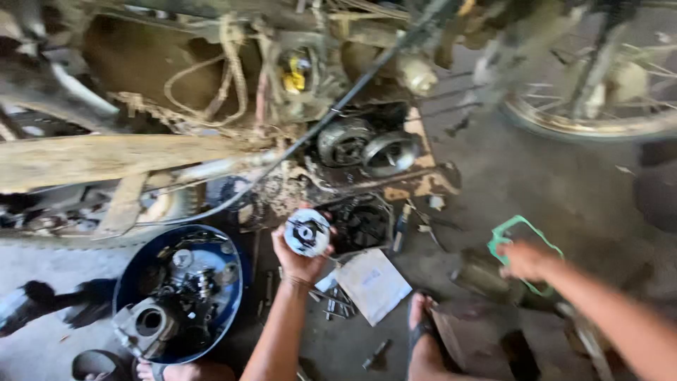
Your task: The person works on a disassembled motorcycle engine, handling small metal parts and placing them into the engine casing. They use a cordless impact driver to tighten bolts on the engine assembly and later use pliers to adjust a component.
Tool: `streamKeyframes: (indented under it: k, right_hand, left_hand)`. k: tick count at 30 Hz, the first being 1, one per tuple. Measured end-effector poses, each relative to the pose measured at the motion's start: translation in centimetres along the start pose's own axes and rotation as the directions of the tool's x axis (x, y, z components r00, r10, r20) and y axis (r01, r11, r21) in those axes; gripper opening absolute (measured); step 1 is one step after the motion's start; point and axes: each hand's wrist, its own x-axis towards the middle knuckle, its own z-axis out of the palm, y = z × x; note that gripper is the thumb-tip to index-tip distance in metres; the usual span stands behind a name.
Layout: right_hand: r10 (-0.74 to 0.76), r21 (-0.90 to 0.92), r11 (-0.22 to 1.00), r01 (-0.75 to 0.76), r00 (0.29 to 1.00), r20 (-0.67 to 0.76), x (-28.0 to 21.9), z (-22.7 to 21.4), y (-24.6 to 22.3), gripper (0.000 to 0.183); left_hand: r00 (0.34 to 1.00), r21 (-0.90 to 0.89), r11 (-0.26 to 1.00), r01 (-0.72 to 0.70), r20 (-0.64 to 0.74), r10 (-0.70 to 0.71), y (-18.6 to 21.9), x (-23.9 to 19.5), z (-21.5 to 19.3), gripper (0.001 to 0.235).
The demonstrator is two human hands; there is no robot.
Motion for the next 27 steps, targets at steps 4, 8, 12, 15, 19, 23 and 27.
streamKeyframes:
  k: [4, 8, 12, 15, 19, 23, 27]
  right_hand:
    - [0.162, 0.019, 0.986, -0.163, 0.986, 0.051, 0.6, 3.8, -3.9, 0.113]
    - [0.201, 0.031, 0.978, -0.208, 0.968, 0.148, 3.6, 7.3, -4.2, 0.116]
    - [0.119, -0.015, 0.993, -0.118, 0.989, 0.085, 5.0, 6.8, -2.8, 0.116]
    - [0.065, -0.088, 0.994, -0.061, 0.997, 0.04, 5.4, 5.6, -1.6, 0.109]
    - [0.075, -0.262, 0.963, -0.062, 0.996, 0.042, 3.6, 1.6, -4.2, 0.103]
    - [0.057, -0.416, 0.908, -0.054, 0.998, -0.006, 4.4, 1.9, -5.8, 0.067]
    - [-0.029, -0.499, 0.866, -0.027, 0.994, -0.105, 7.0, 4.5, -7.0, 0.021]
  left_hand:
    - [0.999, -0.004, 1.0, 0.03, 0.044, -0.029, -0.7, 0.2, 0.8, 0.072]
    - [0.992, -0.019, 0.995, 0.095, 0.081, -0.093, -1.0, -0.3, 1.3, 0.073]
    - [0.991, -0.057, 0.995, 0.082, 0.112, -0.075, -1.2, 0.0, 1.8, 0.075]
    - [0.99, -0.04, 0.995, 0.089, 0.11, -0.084, -0.9, 0.3, 2.0, 0.078]
    - [0.985, -0.001, 0.995, 0.095, 0.147, -0.094, -1.0, 0.3, 2.0, 0.079]
    - [0.977, 0.009, 0.994, 0.112, 0.18, -0.112, -1.5, -0.2, 3.0, 0.081]
    - [0.977, 0.008, 0.995, 0.102, 0.187, -0.102, -1.7, -0.6, 4.4, 0.079]
